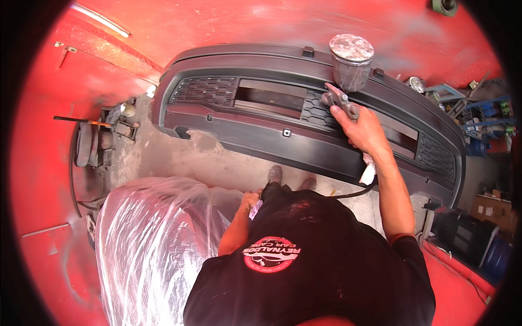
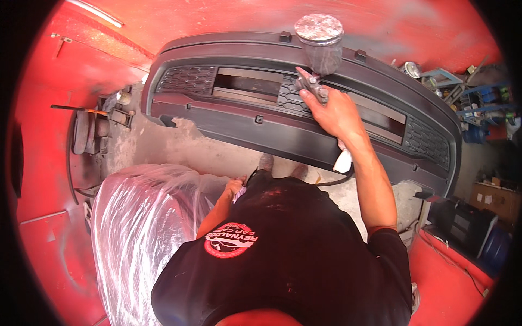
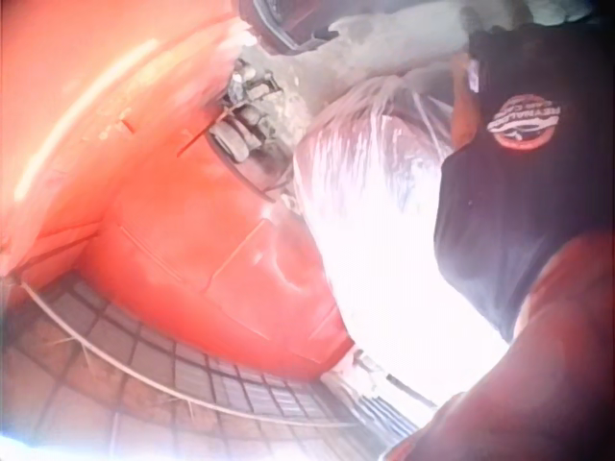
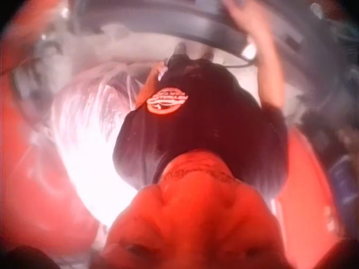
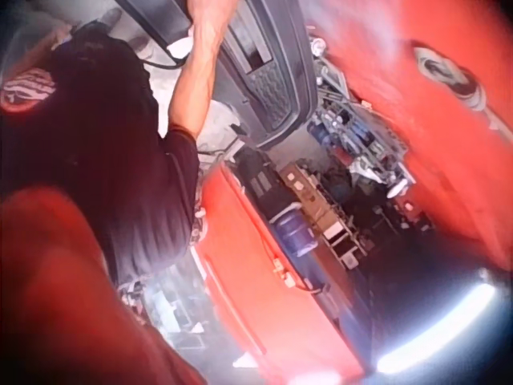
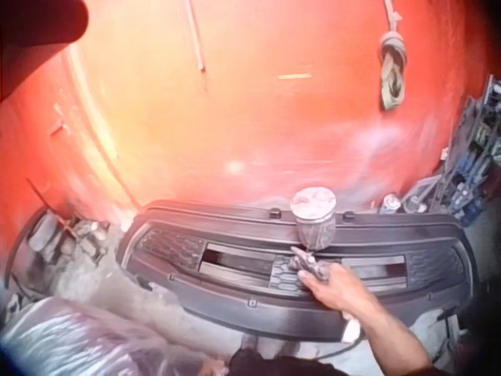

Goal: The person cleans and paints a car bumper using a cloth and a spray gun, then moves the bumper.

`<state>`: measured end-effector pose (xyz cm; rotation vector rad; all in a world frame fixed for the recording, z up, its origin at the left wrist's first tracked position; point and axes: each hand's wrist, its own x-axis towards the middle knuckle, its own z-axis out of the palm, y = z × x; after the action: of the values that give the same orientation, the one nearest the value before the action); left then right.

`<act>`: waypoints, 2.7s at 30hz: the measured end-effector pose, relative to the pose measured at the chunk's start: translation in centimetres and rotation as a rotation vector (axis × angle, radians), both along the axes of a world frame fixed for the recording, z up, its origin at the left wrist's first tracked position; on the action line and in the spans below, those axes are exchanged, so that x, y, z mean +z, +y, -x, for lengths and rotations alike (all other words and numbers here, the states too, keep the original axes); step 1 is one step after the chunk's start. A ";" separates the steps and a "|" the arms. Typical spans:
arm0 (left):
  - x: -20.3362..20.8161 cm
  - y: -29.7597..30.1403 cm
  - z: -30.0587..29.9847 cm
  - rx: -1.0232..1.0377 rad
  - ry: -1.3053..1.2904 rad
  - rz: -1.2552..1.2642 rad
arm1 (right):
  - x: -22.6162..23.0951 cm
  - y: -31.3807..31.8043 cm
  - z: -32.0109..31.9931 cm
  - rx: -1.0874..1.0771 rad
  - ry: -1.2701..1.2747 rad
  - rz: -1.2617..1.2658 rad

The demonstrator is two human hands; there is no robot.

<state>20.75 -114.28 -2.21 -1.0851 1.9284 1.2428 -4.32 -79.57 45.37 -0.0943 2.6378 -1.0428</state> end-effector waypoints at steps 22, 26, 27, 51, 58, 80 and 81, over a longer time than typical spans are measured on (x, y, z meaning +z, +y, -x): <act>6.1 4.0 3.5 -0.024 -0.026 -0.035 | 2.5 5.5 -0.6 0.027 -0.293 0.099; 0.4 2.1 0.6 0.027 0.050 0.061 | 3.1 6.6 -0.9 0.095 -0.258 0.032; 0.9 2.4 1.0 0.014 0.059 0.053 | 2.9 7.1 -0.8 0.076 -0.254 -0.014; -0.5 3.5 1.5 0.126 0.081 -0.020 | 2.2 12.5 -2.4 -0.036 -0.285 -0.064; -2.0 2.6 0.4 0.179 0.113 0.025 | 1.6 10.6 -1.7 0.065 -0.245 -0.020; 6.0 4.9 0.1 0.190 0.065 0.028 | 0.6 2.9 0.8 0.280 -0.062 -0.100; 7.3 5.2 0.7 0.185 0.046 -0.007 | 0.6 2.7 0.9 0.291 -0.044 -0.096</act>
<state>20.04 -109.03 5.09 -1.2649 1.8905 1.3834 -5.19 -76.86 46.01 -0.4149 2.5319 -0.8104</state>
